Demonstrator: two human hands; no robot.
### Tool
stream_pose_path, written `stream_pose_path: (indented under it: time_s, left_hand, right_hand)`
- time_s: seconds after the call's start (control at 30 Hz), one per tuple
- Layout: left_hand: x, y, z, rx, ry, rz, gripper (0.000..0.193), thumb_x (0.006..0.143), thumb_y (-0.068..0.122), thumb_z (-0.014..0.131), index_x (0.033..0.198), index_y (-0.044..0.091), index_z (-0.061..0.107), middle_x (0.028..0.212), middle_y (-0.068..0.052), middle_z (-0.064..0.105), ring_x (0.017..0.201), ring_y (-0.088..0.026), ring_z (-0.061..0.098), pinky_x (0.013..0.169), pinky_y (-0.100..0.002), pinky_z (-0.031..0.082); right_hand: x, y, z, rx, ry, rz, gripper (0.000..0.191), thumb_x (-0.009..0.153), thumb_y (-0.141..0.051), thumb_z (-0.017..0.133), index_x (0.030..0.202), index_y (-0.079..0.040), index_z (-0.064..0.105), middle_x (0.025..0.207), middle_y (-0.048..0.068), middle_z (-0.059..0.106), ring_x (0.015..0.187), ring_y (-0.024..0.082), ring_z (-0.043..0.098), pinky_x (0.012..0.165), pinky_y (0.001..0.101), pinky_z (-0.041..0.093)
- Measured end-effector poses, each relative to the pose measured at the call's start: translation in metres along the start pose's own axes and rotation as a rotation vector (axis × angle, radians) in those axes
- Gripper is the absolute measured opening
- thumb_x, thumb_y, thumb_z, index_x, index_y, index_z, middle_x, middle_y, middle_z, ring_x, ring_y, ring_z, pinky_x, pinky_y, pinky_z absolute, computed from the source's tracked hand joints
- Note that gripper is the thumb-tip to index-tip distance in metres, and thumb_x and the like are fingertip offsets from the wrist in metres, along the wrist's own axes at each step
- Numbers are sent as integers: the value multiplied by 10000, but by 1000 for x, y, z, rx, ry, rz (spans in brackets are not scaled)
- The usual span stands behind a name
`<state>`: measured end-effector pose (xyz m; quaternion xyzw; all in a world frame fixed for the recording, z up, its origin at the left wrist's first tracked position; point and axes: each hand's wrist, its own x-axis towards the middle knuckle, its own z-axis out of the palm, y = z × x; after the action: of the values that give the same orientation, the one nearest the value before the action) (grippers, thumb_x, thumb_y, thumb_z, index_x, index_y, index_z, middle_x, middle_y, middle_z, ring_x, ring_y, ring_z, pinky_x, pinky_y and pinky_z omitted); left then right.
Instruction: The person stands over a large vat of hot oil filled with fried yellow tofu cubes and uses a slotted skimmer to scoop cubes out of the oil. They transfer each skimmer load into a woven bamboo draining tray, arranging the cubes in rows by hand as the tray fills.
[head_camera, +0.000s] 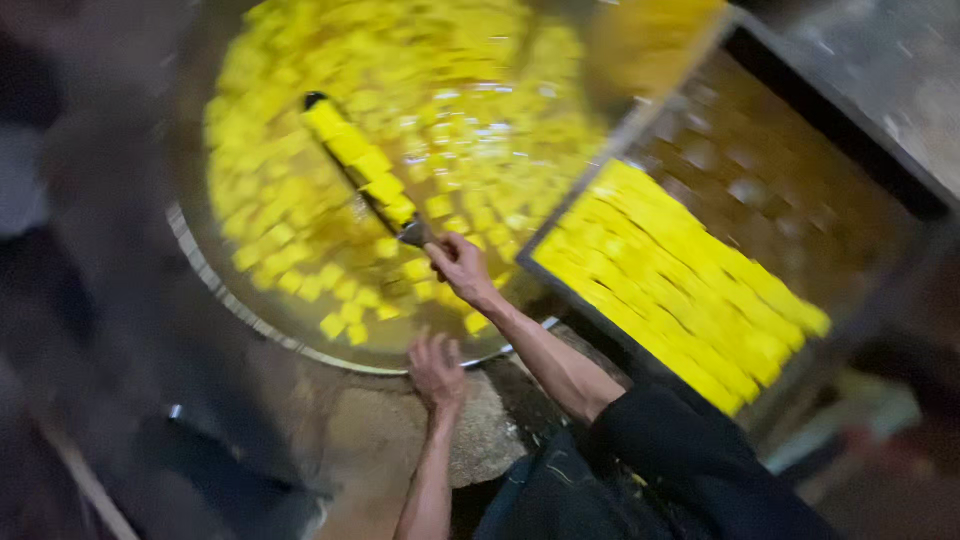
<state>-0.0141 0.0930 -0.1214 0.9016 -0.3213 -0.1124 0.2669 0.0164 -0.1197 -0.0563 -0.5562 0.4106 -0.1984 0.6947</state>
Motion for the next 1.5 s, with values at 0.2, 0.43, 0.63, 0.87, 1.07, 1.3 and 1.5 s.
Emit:
stream_pose_path:
  time_s: [0.2,0.43,0.63,0.87,1.07,1.3,1.5]
  left_hand:
    - [-1,-12,-1,91,39,71,296,1012,256,592,1190,33,674,1338,-208,610,1203,-436,534,1060,-533,415]
    - [57,58,-20,-172,186,257,235,1066,196,588,1177,3,661,1319,-198,612,1240,-404,533,1084,-515,401]
    - [115,160,-8,-222,206,457,169,1026,172,647,1122,38,686,1301,-166,625,1234,-362,550,1087,-506,398]
    - [126,236,25,-296,134,573,151,1017,158,660,1117,47,680,1255,-143,655,1195,-357,589,1058,-475,432]
    - [149,286,78,-338,57,686,222,959,127,706,1164,56,658,1210,-131,661,1157,-359,620,1018,-466,470]
    - [142,377,161,-289,-324,786,359,933,248,725,1256,107,660,1315,-119,674,1286,-345,608,1160,-478,446]
    - [121,412,183,143,-292,778,820,730,397,776,1416,31,514,1488,-260,470,1463,-414,303,1150,-671,30]
  right_hand:
    - [-74,-17,-197,-294,188,-196,225,991,-243,702,1109,-54,732,751,4,668,648,61,584,585,253,487]
    - [-152,-25,-419,-855,476,-144,381,962,-430,736,1060,-62,724,790,129,716,674,243,697,634,379,533]
    - [-140,-8,-481,-1086,472,-208,452,980,-520,667,1012,-71,714,822,183,715,751,390,692,684,486,531]
    - [-129,2,-473,-1243,444,-312,323,1007,-385,678,1010,-66,628,903,150,668,768,347,679,649,461,534]
    - [-151,-2,-468,-1304,387,-476,251,991,-304,693,993,-66,611,883,133,608,787,333,651,658,442,530]
    - [-181,22,-480,-1131,774,-279,303,978,-335,735,1117,-73,675,985,143,716,842,334,706,705,430,555]
    - [-205,40,-458,-800,1007,-104,288,996,-313,727,1108,-53,674,875,110,721,760,237,699,676,387,544]
